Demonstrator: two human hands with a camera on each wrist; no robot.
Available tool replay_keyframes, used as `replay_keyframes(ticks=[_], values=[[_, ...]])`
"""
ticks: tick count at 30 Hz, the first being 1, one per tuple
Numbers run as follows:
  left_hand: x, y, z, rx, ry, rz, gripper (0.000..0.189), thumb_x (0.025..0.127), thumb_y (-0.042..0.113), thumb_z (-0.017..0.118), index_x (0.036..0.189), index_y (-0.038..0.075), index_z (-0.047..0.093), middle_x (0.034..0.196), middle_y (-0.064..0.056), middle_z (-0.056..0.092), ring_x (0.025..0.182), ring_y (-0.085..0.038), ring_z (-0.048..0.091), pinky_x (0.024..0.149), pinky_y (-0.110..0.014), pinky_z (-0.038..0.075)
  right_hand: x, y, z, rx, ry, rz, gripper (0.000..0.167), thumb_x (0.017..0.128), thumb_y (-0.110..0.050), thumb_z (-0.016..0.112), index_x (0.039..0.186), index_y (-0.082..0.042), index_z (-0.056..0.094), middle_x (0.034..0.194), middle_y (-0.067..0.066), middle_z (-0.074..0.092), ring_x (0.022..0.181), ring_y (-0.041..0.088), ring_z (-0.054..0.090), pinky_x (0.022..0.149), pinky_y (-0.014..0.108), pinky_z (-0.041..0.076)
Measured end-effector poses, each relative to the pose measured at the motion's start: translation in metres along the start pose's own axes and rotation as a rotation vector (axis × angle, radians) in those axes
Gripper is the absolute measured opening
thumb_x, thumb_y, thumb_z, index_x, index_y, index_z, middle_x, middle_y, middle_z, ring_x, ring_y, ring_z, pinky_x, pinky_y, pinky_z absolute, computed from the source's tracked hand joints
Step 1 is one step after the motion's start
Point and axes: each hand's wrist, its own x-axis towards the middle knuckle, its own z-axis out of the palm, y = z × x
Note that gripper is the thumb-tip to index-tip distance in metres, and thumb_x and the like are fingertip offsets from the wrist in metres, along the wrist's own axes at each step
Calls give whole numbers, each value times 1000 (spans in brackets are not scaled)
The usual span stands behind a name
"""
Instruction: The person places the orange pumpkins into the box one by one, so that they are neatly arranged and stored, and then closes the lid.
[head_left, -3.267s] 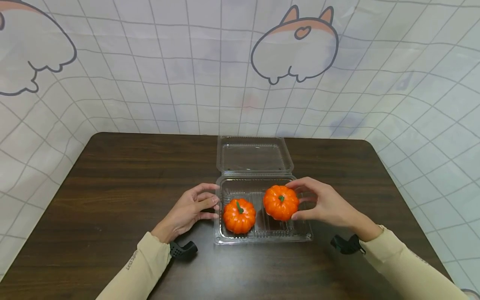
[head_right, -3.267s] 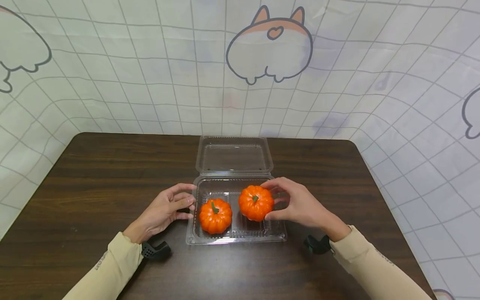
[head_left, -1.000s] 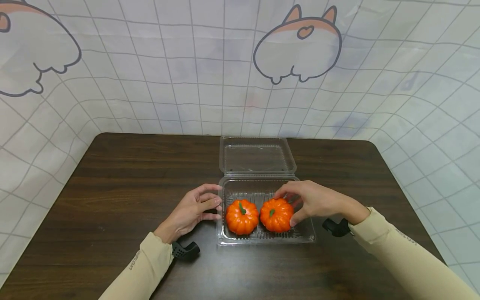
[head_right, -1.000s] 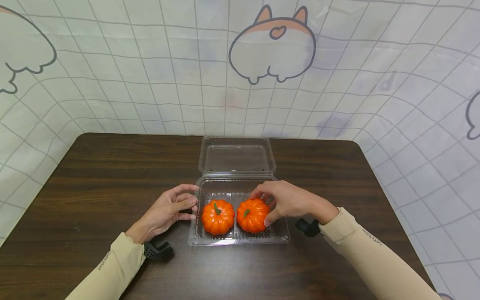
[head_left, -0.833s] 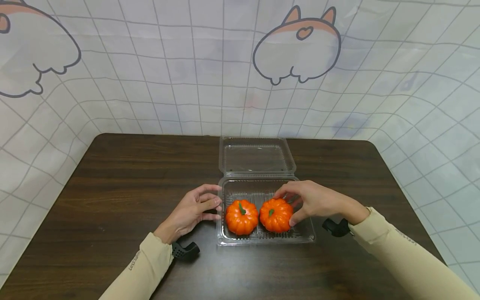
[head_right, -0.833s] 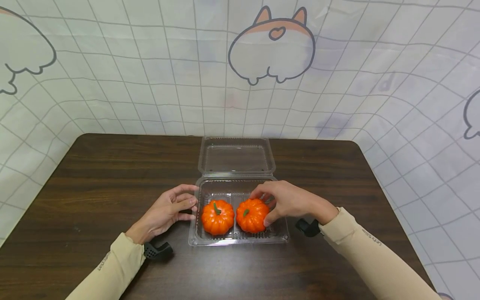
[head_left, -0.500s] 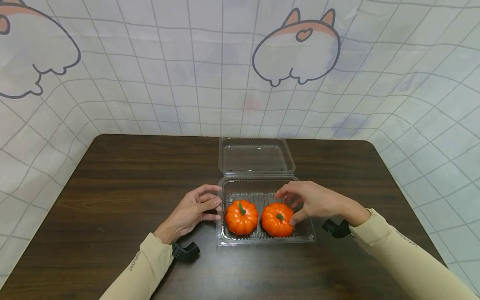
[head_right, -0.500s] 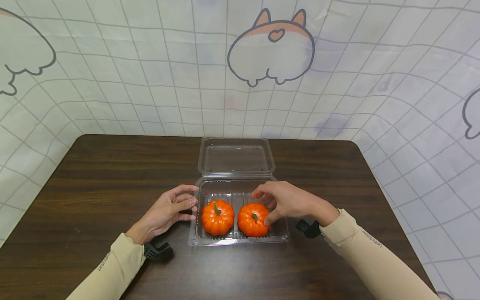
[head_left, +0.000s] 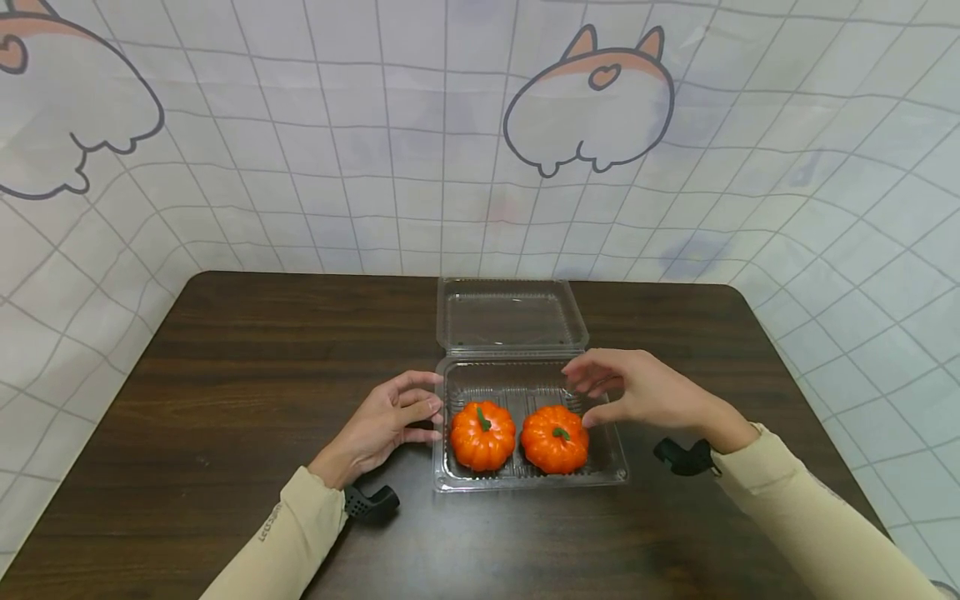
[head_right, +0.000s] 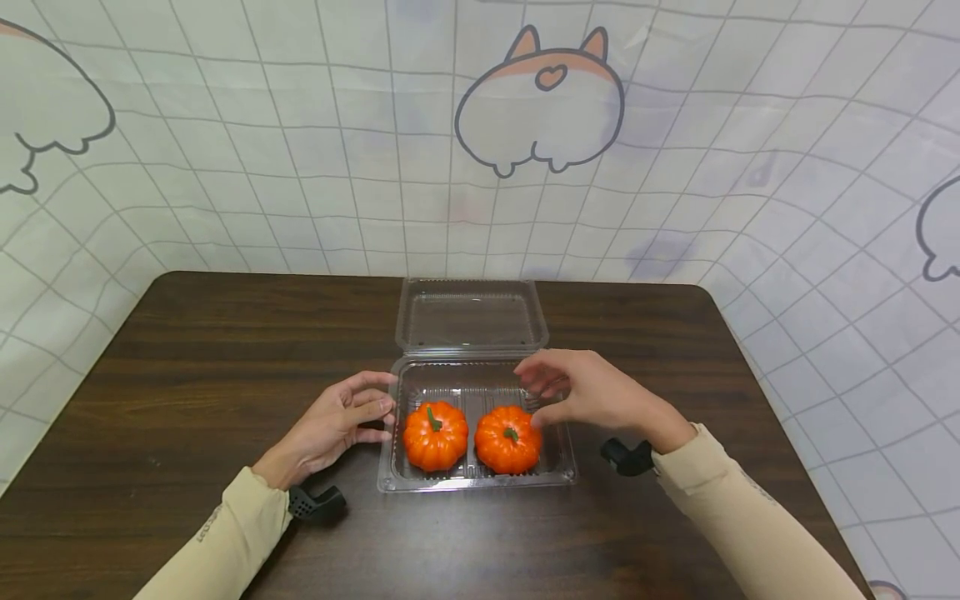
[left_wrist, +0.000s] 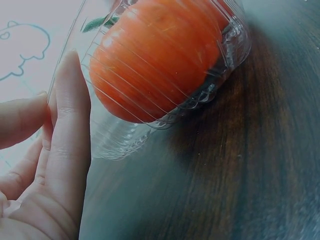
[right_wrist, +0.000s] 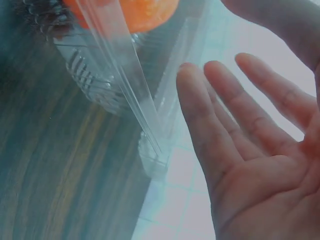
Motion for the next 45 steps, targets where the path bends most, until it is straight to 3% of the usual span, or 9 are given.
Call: replay_keyframes(ticks=[6,13,19,24,29,32,40,45], values=[[0,-3,-1,-1,6,-2,52,101,9,67,147,3,44,100,-1,67,84,-16,71,81,-33,67,-2,6,-4,44,106,17,49,89,-28,82,133,-23,63,131,7,71,115,26,71,96,26,61],[-2,-4,-1,-5,12,-9,53,100,10,67,148,3,43,100,-1,68,85,-16,71,81,-32,66,0,16,-9,119,242,75,42,99,-31,71,137,-19,60,132,10,71,110,8,72,91,19,60],[-3,-5,-1,3,19,-7,54,100,11,68,147,3,44,101,0,68,87,-14,70,81,-32,66,7,29,-14,302,346,98,44,105,-34,62,141,-10,58,136,15,68,113,15,73,94,18,60],[-3,-5,0,5,28,-10,53,100,11,69,147,4,45,101,0,69,87,-14,69,80,-31,66,12,43,-17,457,411,89,49,107,-37,56,144,-4,55,128,-2,70,112,7,72,95,18,59],[-4,-5,1,4,37,-14,52,100,9,68,146,4,46,100,1,69,87,-14,70,78,-30,66,17,54,-20,689,439,108,57,105,-41,56,146,-2,51,124,-6,71,112,9,73,95,21,60],[-5,-5,2,1,42,-16,52,100,8,68,147,4,46,100,1,69,86,-13,70,77,-30,66,20,60,-21,770,443,130,60,105,-44,56,149,-3,49,124,-5,71,112,8,72,95,21,60],[-7,-5,3,10,50,-15,52,100,9,68,147,4,47,100,1,69,86,-13,70,77,-30,66,31,76,-18,805,438,208,68,106,-48,52,154,-2,41,122,-10,70,111,5,72,96,19,59],[-8,-5,5,12,48,-15,54,98,11,71,146,5,47,100,1,69,86,-13,70,78,-29,66,38,85,-16,856,419,260,75,106,-49,50,158,2,33,137,4,62,111,3,71,98,18,58]])
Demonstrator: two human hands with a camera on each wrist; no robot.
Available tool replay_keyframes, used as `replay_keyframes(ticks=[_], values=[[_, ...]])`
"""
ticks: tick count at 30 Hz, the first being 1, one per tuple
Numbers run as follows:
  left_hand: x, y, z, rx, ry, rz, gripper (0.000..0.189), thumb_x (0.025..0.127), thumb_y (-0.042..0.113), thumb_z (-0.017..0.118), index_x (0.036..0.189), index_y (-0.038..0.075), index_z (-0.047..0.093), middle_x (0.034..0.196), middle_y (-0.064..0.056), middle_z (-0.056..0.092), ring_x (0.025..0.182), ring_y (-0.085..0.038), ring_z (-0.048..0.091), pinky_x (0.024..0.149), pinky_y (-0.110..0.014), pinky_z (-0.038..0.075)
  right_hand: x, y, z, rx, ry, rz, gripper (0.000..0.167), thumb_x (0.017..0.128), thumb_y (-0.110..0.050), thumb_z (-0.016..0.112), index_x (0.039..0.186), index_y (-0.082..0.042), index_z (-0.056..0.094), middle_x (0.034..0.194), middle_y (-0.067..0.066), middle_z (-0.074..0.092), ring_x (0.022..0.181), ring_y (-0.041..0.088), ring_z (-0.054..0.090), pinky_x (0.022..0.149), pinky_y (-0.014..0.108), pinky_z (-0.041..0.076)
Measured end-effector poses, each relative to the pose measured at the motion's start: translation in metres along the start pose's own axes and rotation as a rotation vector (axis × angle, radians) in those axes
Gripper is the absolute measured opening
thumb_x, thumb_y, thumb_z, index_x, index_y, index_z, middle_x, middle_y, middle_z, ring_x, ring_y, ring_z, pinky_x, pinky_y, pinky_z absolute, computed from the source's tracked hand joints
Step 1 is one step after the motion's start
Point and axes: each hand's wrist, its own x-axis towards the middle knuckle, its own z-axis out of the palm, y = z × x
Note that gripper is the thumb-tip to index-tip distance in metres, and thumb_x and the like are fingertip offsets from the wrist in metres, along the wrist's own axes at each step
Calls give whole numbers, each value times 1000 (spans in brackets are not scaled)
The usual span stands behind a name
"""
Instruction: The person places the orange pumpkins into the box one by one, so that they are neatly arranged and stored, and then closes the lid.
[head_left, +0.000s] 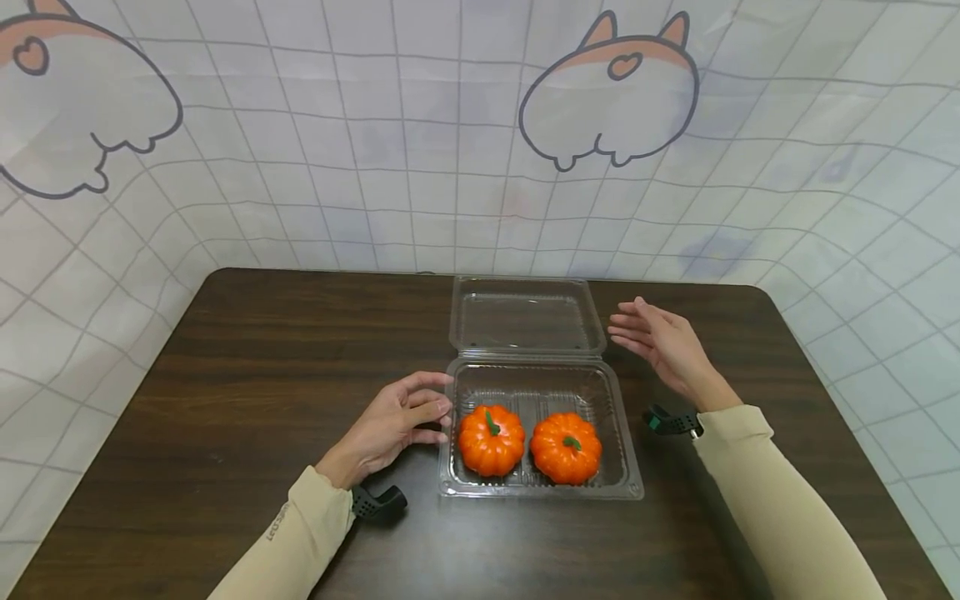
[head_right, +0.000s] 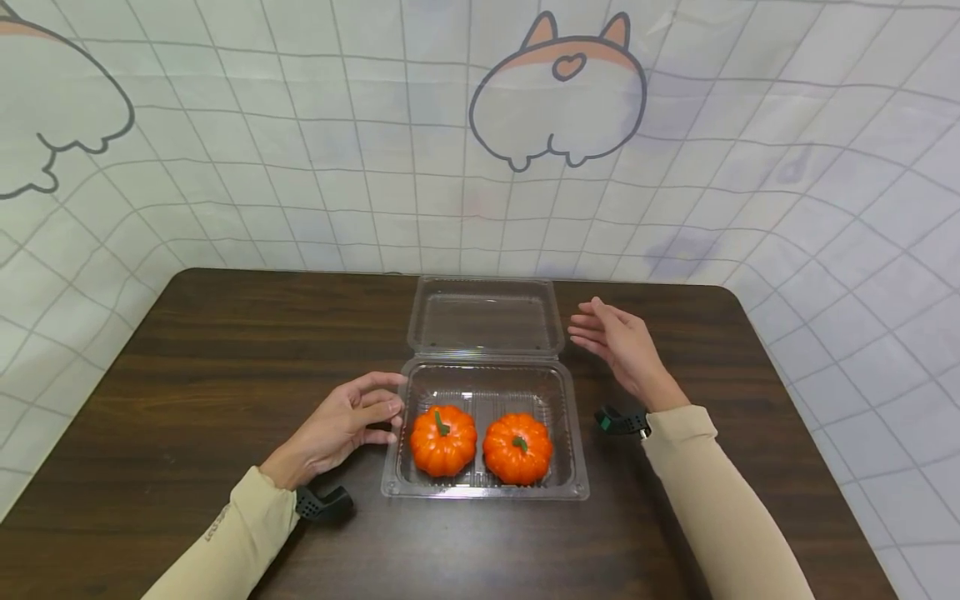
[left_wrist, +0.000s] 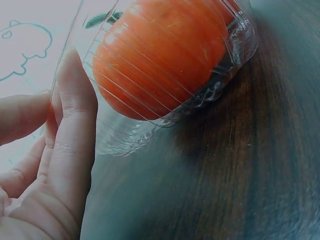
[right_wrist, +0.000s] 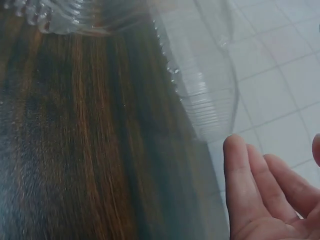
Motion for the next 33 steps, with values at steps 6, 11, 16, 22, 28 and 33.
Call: replay_keyframes(ticks=[6,11,16,22,28,33], values=[[-3,1,2,-13,-9,2,55,98,12,72,146,5,47,99,1,69,85,-12,69,78,-29,66,9,6,3,58,-13,60,76,107,-48,49,159,3,30,131,3,63,108,4,73,96,19,59],[-3,1,4,-23,-22,10,55,98,11,71,147,4,46,99,1,69,85,-12,69,76,-28,66,12,11,3,68,-41,81,77,107,-49,48,159,4,29,122,-3,68,107,4,73,95,20,60],[-4,1,6,-24,-29,17,54,99,9,70,147,3,46,99,1,68,84,-12,69,74,-28,66,14,14,4,45,-79,118,77,107,-52,44,160,2,28,152,24,51,108,6,74,95,21,60],[-6,1,7,-22,-34,13,54,99,9,69,147,3,46,99,1,69,84,-11,69,74,-27,66,15,17,6,80,-117,160,80,106,-55,46,161,0,28,135,13,66,107,11,76,94,22,61],[-7,2,9,-2,-17,-4,56,97,12,72,147,5,48,102,0,69,85,-12,69,75,-28,66,16,19,9,60,-138,166,81,106,-56,43,162,0,26,140,17,61,108,10,75,96,23,61],[-6,2,10,7,-26,1,56,97,13,72,146,4,47,102,0,69,85,-11,69,76,-27,66,16,20,11,63,-135,176,81,107,-56,42,163,-1,23,147,20,55,108,10,76,96,23,61]])
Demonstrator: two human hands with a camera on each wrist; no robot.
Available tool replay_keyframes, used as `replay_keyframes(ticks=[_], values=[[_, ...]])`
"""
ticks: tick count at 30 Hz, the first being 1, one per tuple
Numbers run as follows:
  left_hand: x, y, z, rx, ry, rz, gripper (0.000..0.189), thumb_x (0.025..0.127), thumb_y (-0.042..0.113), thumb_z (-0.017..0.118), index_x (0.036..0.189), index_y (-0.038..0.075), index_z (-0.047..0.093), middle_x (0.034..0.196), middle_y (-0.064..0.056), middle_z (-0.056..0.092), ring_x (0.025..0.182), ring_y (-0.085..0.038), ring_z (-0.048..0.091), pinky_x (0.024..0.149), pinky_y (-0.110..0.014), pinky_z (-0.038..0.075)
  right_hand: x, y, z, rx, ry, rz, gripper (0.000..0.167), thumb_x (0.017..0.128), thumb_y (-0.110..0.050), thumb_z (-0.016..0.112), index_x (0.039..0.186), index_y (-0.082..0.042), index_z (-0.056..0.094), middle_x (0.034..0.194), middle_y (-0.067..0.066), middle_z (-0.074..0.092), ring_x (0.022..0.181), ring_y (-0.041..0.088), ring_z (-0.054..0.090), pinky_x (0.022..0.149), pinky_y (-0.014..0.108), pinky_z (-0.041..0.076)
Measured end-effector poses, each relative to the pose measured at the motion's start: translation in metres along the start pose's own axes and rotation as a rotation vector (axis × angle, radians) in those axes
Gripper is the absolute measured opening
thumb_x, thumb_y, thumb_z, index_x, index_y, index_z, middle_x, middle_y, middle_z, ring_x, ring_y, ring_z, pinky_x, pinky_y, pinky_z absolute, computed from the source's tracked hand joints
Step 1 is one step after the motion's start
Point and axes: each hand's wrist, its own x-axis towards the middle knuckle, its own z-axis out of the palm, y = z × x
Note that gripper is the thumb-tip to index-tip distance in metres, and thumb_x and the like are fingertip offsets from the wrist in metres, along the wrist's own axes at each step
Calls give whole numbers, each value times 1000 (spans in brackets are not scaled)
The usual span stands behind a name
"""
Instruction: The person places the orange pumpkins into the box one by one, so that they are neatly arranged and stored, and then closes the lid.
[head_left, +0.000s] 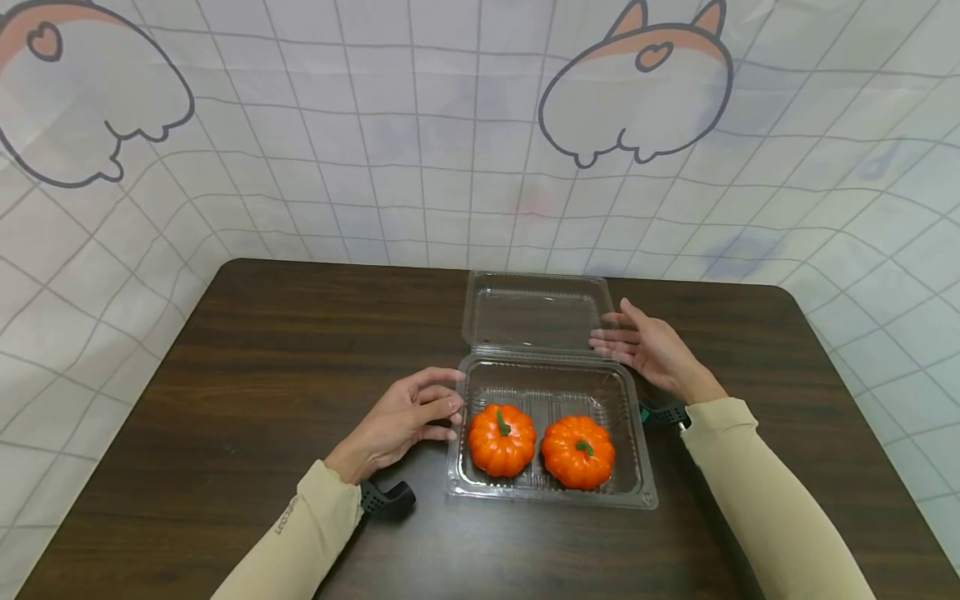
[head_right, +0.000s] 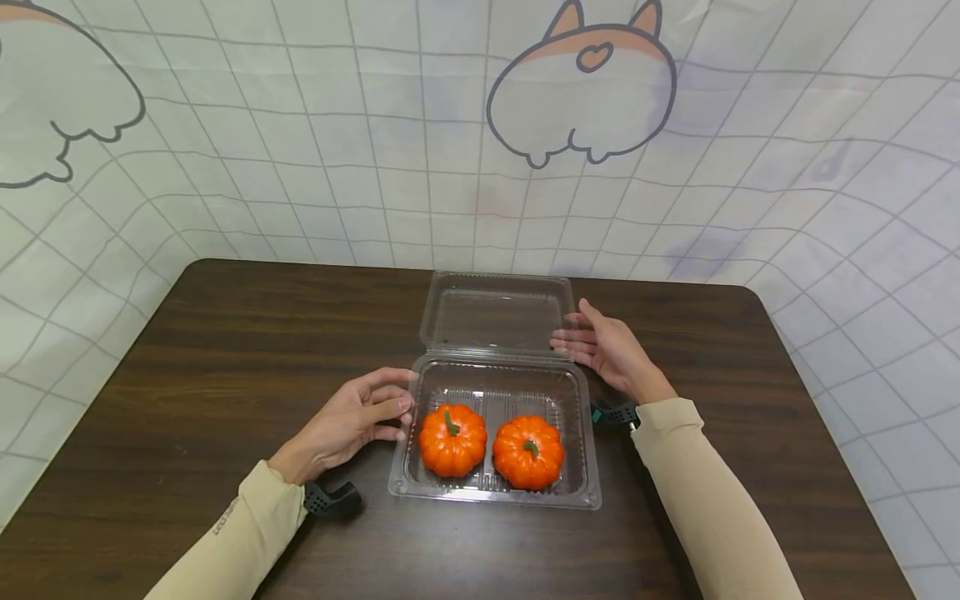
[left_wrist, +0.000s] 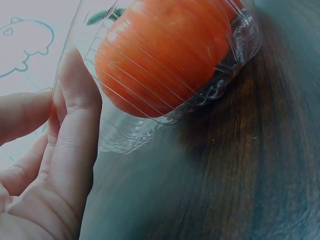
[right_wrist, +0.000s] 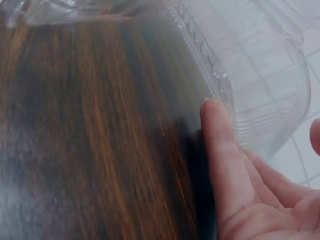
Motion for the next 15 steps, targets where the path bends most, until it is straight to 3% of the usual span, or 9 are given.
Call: replay_keyframes(ticks=[7,15], values=[[-1,0,0,-6,-8,6,54,99,10,70,147,4,47,101,0,69,85,-12,69,75,-27,66,0,1,3,24,-7,4,81,107,-54,44,161,4,24,119,-2,71,107,9,76,95,21,60],[-2,-2,-2,-3,-21,7,53,99,10,70,146,5,47,101,1,70,84,-11,69,76,-28,66,-1,1,4,80,-8,22,72,109,-46,44,159,4,29,114,-4,77,106,8,76,92,18,60]])
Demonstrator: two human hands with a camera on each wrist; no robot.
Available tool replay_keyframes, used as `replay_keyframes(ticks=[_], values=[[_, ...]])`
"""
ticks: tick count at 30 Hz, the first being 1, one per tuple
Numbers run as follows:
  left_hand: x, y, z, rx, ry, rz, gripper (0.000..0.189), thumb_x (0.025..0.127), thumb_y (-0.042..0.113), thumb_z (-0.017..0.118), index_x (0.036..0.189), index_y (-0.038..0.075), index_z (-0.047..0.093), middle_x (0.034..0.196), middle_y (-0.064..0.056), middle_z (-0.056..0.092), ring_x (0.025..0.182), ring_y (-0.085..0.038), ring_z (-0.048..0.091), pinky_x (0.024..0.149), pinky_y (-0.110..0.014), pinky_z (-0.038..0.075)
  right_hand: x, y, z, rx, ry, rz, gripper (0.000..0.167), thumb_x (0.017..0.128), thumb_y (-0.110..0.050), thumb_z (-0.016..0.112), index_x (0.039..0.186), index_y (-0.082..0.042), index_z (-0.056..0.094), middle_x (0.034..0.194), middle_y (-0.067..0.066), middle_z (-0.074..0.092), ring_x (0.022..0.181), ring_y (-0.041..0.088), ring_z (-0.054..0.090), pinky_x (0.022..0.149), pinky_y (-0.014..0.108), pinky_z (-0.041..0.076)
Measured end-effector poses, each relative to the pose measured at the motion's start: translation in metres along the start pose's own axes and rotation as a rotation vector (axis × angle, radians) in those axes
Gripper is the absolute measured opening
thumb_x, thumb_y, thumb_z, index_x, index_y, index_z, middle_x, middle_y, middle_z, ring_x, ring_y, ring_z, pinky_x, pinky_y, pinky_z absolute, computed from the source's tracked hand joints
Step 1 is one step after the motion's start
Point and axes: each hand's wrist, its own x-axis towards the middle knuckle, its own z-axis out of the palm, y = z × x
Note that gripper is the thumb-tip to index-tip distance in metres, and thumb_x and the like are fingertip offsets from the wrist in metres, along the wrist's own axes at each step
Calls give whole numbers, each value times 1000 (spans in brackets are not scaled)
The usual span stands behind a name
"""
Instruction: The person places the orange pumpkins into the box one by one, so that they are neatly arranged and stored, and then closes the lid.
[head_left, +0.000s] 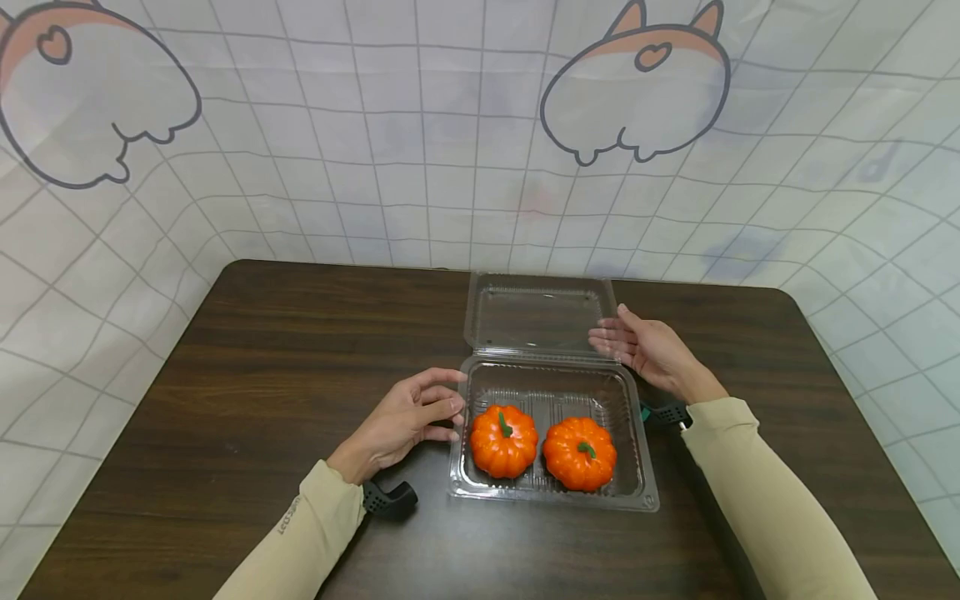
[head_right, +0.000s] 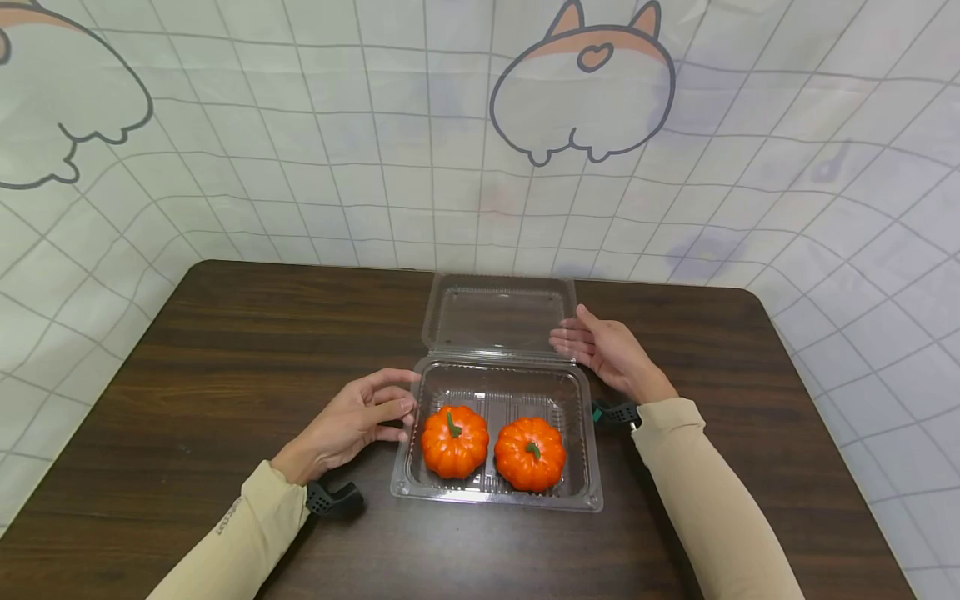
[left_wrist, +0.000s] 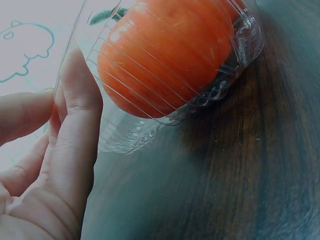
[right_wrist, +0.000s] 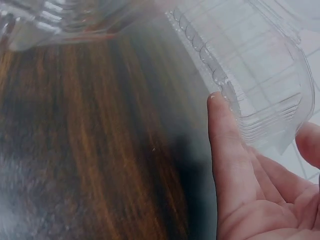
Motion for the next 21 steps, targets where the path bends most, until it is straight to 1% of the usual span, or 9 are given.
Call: replay_keyframes(ticks=[3,12,17,21], values=[[0,1,1,-3,-1,1,53,98,10,70,146,4,47,100,1,70,84,-11,69,75,-28,66,0,-2,-2,29,-12,8,71,109,-45,43,159,4,28,115,-4,77,107,8,75,93,18,60],[0,3,2,5,9,0,53,97,12,73,144,5,49,101,0,69,83,-12,69,75,-28,66,-2,-6,-7,93,-65,18,77,108,-46,46,162,3,23,120,-2,76,112,10,74,96,20,60],[0,3,2,5,2,8,53,98,12,72,145,4,48,100,0,69,83,-12,69,75,-28,66,-4,-10,-8,96,-97,-8,78,108,-45,47,162,4,21,125,1,74,115,12,73,98,23,60],[1,3,2,1,-13,11,54,98,11,71,146,3,46,100,1,69,83,-12,69,75,-29,66,-6,-13,-8,105,-114,-24,75,109,-42,45,162,5,20,127,3,74,116,13,73,99,25,60]])
